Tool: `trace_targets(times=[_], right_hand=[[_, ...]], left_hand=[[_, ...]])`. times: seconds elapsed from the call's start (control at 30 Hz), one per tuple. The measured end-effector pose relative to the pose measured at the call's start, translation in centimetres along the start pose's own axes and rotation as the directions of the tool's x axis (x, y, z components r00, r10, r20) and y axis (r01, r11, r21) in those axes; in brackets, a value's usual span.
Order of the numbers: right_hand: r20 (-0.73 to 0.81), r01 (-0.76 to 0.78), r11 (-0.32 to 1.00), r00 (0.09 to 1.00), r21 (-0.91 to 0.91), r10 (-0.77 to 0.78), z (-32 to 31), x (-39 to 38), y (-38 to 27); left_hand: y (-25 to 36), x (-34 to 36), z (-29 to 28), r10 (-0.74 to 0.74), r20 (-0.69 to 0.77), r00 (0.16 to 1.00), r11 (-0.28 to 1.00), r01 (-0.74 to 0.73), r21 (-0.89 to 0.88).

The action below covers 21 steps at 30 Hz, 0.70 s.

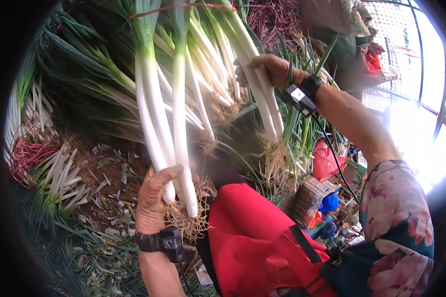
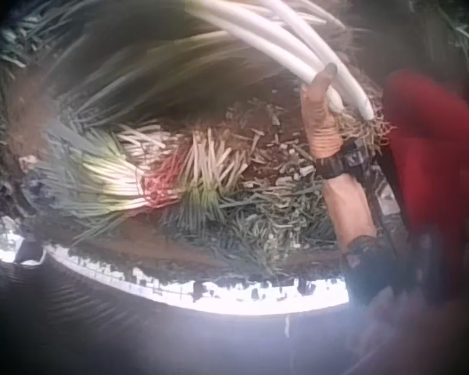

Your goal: The person sits on the ground and uses a knife to trim the roots and outer layers of large green onions. They gather the trimmed vegetables into a neat pile on a metal tray.

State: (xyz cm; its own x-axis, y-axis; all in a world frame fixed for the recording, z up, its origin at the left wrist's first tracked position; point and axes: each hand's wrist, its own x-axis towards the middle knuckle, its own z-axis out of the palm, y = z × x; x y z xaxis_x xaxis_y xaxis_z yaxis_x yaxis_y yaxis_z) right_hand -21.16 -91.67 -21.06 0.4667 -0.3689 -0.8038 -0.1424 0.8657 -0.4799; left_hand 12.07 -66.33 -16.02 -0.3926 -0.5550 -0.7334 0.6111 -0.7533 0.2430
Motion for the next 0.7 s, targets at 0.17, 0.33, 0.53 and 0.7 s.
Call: trace_targets(times=[0.17,0.33,0.53,0.7], right_hand=[[-0.206,-0.035,0.975,0.979,-0.220,-0.011,-0.1,1.1,-3.1],[-0.001,0.113,0.889,0.992,-0.443,-0.127,4.7,4.5,-5.5],[-0.228,-0.035,0.984,0.974,-0.176,-0.006,9.5,2.9,0.4],[0.081,0.287,0.544,0.925,-0.788,-0.372,14.7,-3.8,8.5]], left_hand=[[1.2,-0.3,0.6,-0.011,0.008,1.000,0.996,0.011,0.085],[1.8,-1.3,1.9,0.050,-0.053,0.997,0.991,-0.042,0.127],[1.1,-0.7,-1.0,0.106,0.040,0.994,0.987,-0.110,0.119],[-0.4,0.2,1.3,0.145,-0.084,0.986,0.972,-0.127,0.197]])
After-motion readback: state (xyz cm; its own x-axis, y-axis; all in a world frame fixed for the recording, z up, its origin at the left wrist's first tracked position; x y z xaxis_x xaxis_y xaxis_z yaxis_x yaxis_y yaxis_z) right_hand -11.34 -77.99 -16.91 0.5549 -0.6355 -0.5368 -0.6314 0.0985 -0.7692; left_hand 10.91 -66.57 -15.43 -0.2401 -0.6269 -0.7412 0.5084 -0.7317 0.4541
